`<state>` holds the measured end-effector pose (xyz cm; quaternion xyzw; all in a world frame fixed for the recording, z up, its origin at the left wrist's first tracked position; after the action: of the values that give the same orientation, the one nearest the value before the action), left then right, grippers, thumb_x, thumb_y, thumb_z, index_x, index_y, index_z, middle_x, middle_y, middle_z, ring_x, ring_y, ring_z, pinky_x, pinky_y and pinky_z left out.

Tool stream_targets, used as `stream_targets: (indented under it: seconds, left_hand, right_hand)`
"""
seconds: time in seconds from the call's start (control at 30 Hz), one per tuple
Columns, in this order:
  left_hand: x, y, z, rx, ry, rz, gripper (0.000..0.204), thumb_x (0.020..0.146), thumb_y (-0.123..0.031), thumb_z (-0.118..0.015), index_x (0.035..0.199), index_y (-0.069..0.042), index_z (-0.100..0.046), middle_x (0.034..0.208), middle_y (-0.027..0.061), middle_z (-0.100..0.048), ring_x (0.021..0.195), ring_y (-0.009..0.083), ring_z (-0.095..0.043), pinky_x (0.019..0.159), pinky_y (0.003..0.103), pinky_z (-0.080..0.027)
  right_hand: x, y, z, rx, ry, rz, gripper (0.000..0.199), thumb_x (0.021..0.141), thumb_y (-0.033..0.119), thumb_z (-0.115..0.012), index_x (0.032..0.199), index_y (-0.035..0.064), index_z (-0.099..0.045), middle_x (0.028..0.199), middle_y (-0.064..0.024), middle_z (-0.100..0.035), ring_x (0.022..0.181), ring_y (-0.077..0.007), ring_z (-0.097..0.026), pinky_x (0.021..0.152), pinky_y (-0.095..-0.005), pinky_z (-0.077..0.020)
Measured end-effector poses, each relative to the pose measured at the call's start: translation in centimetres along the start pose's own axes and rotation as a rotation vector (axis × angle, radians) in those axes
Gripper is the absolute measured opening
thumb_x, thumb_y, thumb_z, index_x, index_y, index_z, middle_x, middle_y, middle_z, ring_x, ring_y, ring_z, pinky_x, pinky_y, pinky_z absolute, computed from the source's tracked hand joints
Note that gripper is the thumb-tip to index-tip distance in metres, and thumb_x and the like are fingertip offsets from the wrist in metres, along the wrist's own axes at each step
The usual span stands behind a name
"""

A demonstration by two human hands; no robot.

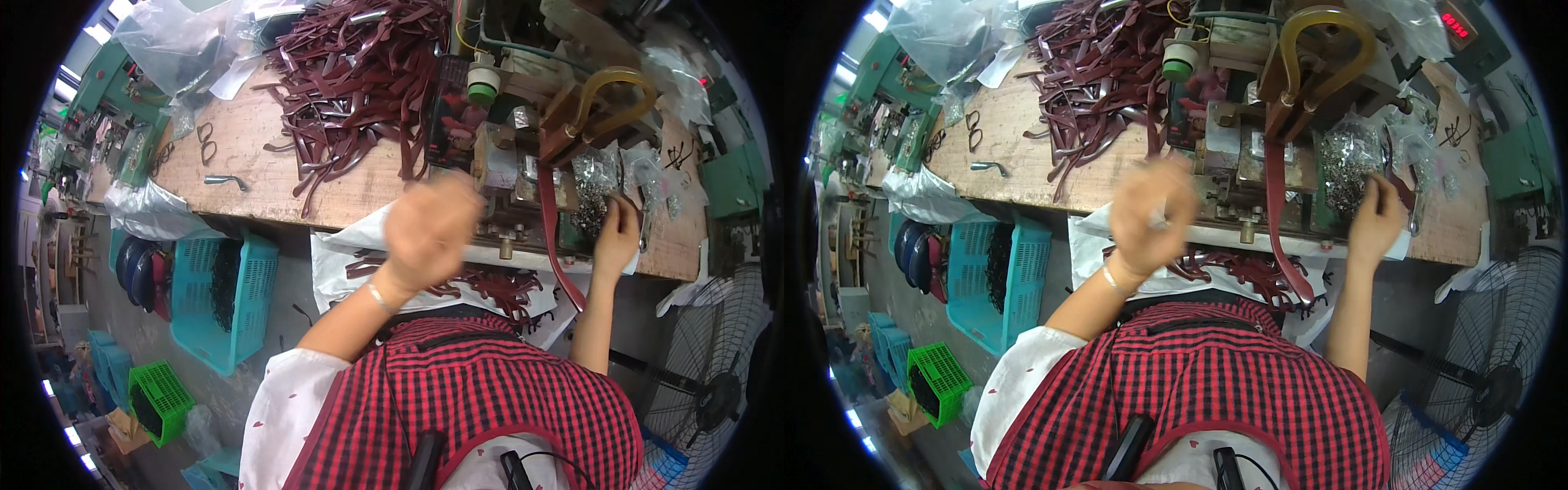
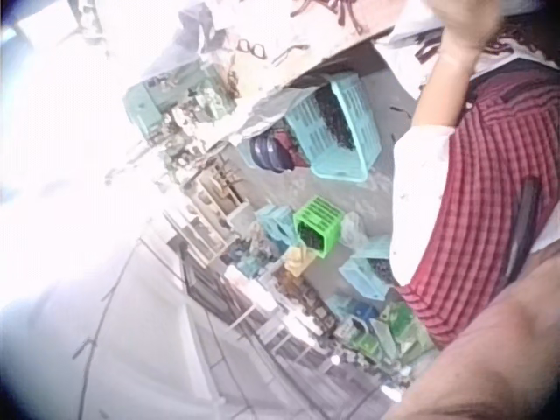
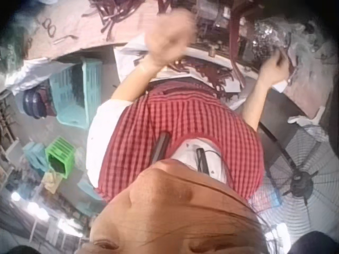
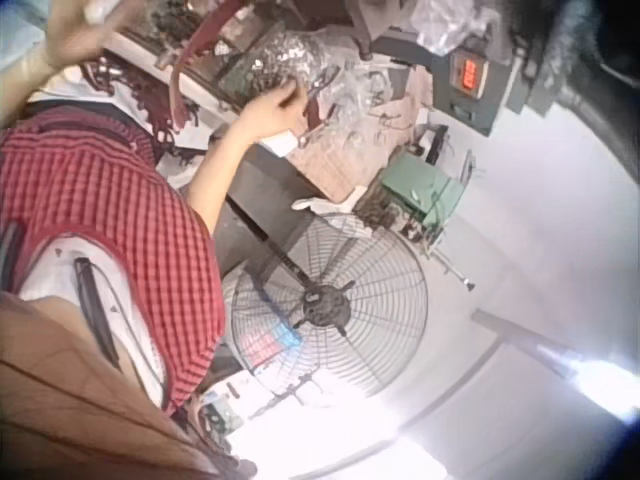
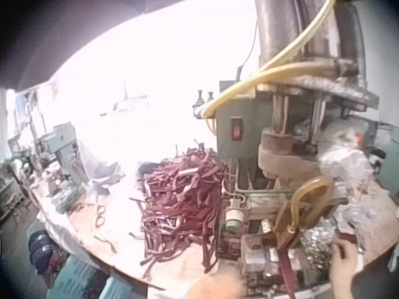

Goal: The person repeatedly picks maroon leather straps and small metal hardware from a workbench, inserts them into a press machine, and operates the press to attach the hardware. Finished pieces are placed on the bench while the process continues.

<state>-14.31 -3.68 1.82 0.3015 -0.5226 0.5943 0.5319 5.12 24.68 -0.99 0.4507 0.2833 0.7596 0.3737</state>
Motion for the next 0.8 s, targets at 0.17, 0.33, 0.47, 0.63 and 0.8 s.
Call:
stream_targets:
  seconds: [0.17, 0.33, 0.47, 0.63, 0.8]
  left_hand:
    - [-2.1, 5.7, -0.8, 0.25, 0.288, 0.567, 0.118, 0.069, -0.011, -0.088, 0.16, 0.002, -0.015, 0.162, 0.0312, -0.023, 0.148, 0.0456, -0.03, 0.121, 0.049, -0.028]
    - [-1.6, 8.9, -3.3, 0.292, 0.246, 0.596, 0.132, 0.065, -0.022, -0.095, 0.162, 0.001, -0.008, 0.163, 0.0327, -0.021, 0.148, 0.0467, -0.029, 0.121, 0.051, -0.028]
    - [0.8, 9.3, 4.7, 0.373, 0.036, 0.427, 0.066, 0.08, -0.016, -0.087, 0.139, -0.007, -0.06, 0.136, 0.0126, -0.062, 0.126, 0.0282, -0.057, 0.108, 0.04, -0.044]
    - [3.5, 14.8, 12.7, 0.893, 0.19, 0.492, 0.02, 0.086, -0.03, -0.079, 0.091, -0.01, -0.078, 0.098, 0.012, -0.07, 0.099, 0.0334, -0.062, 0.091, 0.044, -0.048]
    - [-3.1, 23.3, 11.5, 0.719, 0.323, 0.944, 0.042, 0.082, -0.046, -0.081, 0.088, -0.004, -0.081, 0.093, 0.0197, -0.071, 0.091, 0.0409, -0.065, 0.085, 0.048, -0.051]
  right_hand:
    - [-0.3, -2.9, 0.6, 0.624, -0.092, -0.359, 0.02, 0.099, 0.007, -0.067, 0.116, -0.0012, -0.071, 0.107, -0.006, -0.072, 0.096, -0.0145, -0.066, 0.089, -0.0265, -0.0513]
    - [1.1, -0.2, -4.6, 0.609, -0.081, -0.294, 0.021, 0.096, 0.005, -0.069, 0.116, -0.0004, -0.072, 0.111, -0.0054, -0.071, 0.102, -0.0142, -0.064, 0.094, -0.028, -0.0489]
    - [0.2, 1.5, -3.6, 0.582, -0.087, -0.245, 0.018, 0.098, 0.005, -0.068, 0.115, -0.0006, -0.07, 0.111, -0.0054, -0.071, 0.104, -0.0132, -0.064, 0.097, -0.0272, -0.0484]
    - [0.6, 3.6, -4.0, 0.567, 0.033, -0.199, 0.017, 0.098, 0.004, -0.068, 0.114, 0.0001, -0.07, 0.109, -0.0046, -0.071, 0.102, -0.0121, -0.064, 0.094, -0.0256, -0.049]
    - [0.3, 4.5, -5.4, 0.344, 0.084, -0.132, 0.014, 0.097, 0.009, -0.07, 0.108, 0.0005, -0.073, 0.103, -0.0023, -0.073, 0.097, -0.0092, -0.065, 0.089, -0.0234, -0.049]
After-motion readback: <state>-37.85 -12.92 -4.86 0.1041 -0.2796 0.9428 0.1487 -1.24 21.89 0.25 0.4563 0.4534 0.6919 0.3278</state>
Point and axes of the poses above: each hand's wrist, its own x-axis towards the middle knuckle, its own z-axis out of the back of the hand, y = z × x, the point moved 2 cm from there along x, towards the middle knuckle
